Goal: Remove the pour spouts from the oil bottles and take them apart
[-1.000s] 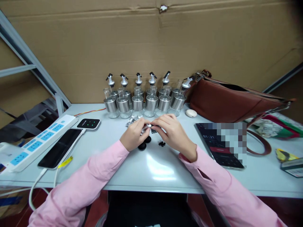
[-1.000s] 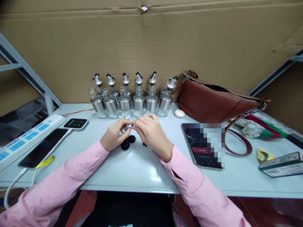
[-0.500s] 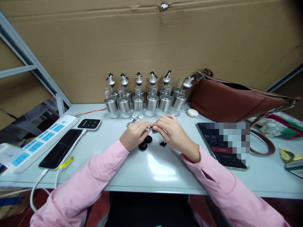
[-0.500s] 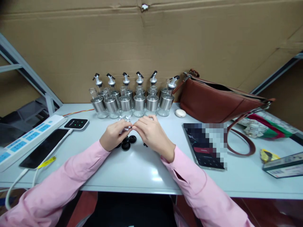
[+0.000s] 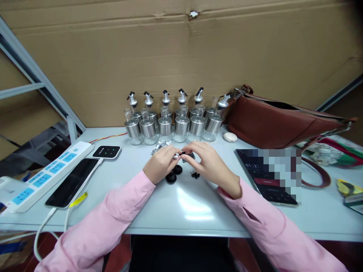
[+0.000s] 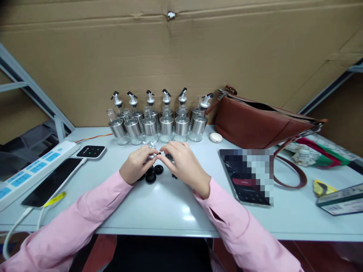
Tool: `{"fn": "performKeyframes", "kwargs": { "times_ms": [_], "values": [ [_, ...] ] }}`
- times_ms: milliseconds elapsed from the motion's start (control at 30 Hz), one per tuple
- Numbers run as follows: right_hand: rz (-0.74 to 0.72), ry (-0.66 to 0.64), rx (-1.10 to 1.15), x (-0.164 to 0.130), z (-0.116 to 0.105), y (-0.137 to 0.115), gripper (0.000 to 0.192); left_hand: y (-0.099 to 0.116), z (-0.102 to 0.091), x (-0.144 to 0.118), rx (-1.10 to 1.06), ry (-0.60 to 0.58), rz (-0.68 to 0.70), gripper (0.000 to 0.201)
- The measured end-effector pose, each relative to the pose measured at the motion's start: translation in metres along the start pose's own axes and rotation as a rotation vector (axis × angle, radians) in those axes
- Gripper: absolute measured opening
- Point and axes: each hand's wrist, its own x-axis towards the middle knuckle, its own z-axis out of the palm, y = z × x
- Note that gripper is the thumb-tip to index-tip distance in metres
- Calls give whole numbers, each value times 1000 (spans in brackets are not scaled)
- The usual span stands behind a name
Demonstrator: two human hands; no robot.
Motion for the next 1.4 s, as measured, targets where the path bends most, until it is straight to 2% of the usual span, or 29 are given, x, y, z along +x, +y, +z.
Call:
{"fn": "performKeyframes", "kwargs": {
  "times_ms": [100,200,500,600,667,800,1033,1267,1400],
  "values": [
    [34,-11,61,0,-1,0,21,1,-1,1,42,11,43,11],
    [74,-33,172,0,-2,0,16,2,-1,0,62,-11,58,15],
    [223,-233,374,3,-4,2,13,0,4,-4,82,-114,63,24],
    [265,-274,434,3,-3,3,13,-2,5,-4,77,-113,70,24],
    [280,-269,405,3,-3,5,14,-2,5,-4,66,-89,71,23],
    [359,-299,180,1,-5,10,14,-2,4,-2,42,-47,49,18],
    [415,-536,-71,-4,-6,18,19,-1,0,-1,22,-64,19,15],
    [359,-470,-93,-8,-3,21,17,-2,0,-1,14,-45,17,16],
    [379,-498,-101,-6,-5,19,23,-2,-1,0,17,-51,14,17]
  ]
}}
